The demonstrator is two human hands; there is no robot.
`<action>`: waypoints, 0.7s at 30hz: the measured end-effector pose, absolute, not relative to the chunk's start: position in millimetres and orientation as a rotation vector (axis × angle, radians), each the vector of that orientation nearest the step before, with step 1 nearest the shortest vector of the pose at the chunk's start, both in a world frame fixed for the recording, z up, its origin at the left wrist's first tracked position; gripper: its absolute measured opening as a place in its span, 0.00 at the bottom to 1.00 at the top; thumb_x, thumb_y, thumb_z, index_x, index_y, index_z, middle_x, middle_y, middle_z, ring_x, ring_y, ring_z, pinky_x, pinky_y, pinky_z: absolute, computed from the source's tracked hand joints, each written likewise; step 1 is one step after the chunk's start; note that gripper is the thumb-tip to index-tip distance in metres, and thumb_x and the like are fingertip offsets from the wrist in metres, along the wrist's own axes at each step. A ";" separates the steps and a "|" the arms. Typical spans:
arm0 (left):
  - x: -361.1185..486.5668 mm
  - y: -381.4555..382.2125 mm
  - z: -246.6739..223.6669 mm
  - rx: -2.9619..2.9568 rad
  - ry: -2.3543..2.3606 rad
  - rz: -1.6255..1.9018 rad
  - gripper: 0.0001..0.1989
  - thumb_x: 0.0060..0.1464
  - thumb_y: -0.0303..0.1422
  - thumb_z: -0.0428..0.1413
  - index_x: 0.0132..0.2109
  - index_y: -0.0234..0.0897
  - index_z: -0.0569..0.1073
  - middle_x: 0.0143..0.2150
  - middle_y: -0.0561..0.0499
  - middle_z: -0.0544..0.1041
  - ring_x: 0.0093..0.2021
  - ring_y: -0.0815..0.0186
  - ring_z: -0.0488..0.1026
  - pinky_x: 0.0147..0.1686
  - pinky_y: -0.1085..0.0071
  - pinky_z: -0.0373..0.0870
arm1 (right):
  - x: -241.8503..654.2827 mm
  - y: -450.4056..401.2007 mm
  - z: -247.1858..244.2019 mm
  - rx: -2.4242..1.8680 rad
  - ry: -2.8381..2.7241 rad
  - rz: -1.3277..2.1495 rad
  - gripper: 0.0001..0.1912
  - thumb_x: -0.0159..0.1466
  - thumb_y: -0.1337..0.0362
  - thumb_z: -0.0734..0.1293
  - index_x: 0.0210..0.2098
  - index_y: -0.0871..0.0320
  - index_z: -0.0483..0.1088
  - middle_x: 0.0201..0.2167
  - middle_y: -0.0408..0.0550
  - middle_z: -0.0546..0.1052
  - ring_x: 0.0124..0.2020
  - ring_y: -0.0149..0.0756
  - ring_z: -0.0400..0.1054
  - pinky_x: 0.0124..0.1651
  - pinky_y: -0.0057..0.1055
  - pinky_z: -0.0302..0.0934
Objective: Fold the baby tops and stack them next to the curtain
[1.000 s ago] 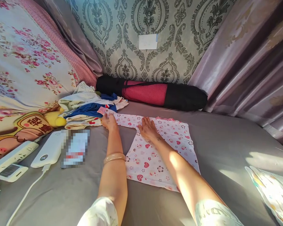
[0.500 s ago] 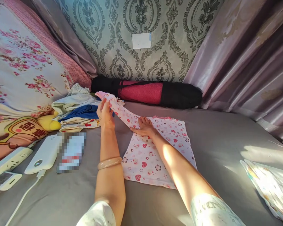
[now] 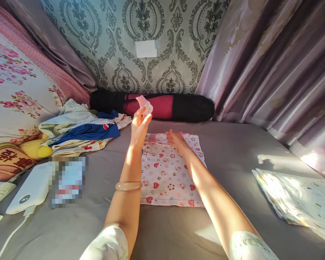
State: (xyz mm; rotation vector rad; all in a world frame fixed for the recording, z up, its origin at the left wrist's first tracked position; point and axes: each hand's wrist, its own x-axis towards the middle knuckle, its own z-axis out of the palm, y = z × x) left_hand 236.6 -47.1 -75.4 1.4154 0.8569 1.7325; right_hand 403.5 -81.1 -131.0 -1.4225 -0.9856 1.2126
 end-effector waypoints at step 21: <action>326.0 -93.7 -131.5 2.272 0.740 0.662 0.21 0.61 0.45 0.51 0.55 0.41 0.74 0.63 0.43 0.70 0.69 0.54 0.58 0.61 0.56 0.65 | 478.5 -98.3 -146.7 -0.932 -0.382 1.427 0.29 0.69 0.39 0.51 0.31 0.54 0.68 0.19 0.46 0.74 0.29 0.42 0.74 0.36 0.40 0.73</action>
